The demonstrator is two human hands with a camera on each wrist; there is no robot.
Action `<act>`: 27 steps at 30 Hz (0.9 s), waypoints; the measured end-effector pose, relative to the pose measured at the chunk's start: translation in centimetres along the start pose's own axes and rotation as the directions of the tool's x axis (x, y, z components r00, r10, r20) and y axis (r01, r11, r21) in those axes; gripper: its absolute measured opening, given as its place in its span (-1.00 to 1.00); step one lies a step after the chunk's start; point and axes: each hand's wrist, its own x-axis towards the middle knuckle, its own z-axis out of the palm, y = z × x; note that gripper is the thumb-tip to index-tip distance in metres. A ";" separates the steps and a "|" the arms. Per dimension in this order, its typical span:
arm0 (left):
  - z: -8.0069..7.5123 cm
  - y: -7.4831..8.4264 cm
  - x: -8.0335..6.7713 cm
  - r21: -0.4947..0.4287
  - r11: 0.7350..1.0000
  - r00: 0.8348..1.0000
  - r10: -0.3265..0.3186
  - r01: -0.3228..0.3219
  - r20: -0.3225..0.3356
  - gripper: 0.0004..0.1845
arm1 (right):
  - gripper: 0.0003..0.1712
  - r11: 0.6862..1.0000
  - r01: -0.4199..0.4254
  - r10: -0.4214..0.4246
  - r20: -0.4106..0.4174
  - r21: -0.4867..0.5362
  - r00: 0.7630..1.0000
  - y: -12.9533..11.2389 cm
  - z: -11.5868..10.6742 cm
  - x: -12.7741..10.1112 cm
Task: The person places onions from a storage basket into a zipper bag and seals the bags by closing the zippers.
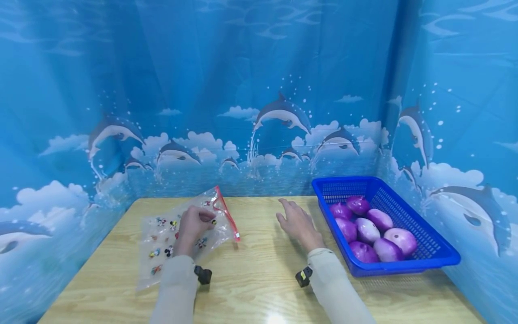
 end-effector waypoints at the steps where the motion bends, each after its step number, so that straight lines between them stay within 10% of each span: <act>1: 0.0 0.2 -0.1 -0.002 1.000 1.000 0.006 -0.006 -0.005 -0.62 | -0.36 1.000 -0.001 0.001 0.000 0.006 1.000 0.0 0.0 0.0; 12: -0.4 2.5 -1.7 -0.139 0.985 0.994 0.105 -0.103 0.004 -0.63 | -0.38 0.965 0.013 -0.037 0.085 0.261 0.996 -0.5 -0.1 0.6; 27: 0.0 6.0 -3.3 -0.235 0.960 0.988 0.154 -0.151 -0.008 -0.61 | -0.43 0.820 -0.110 0.012 0.176 0.562 0.984 -0.8 -0.4 1.5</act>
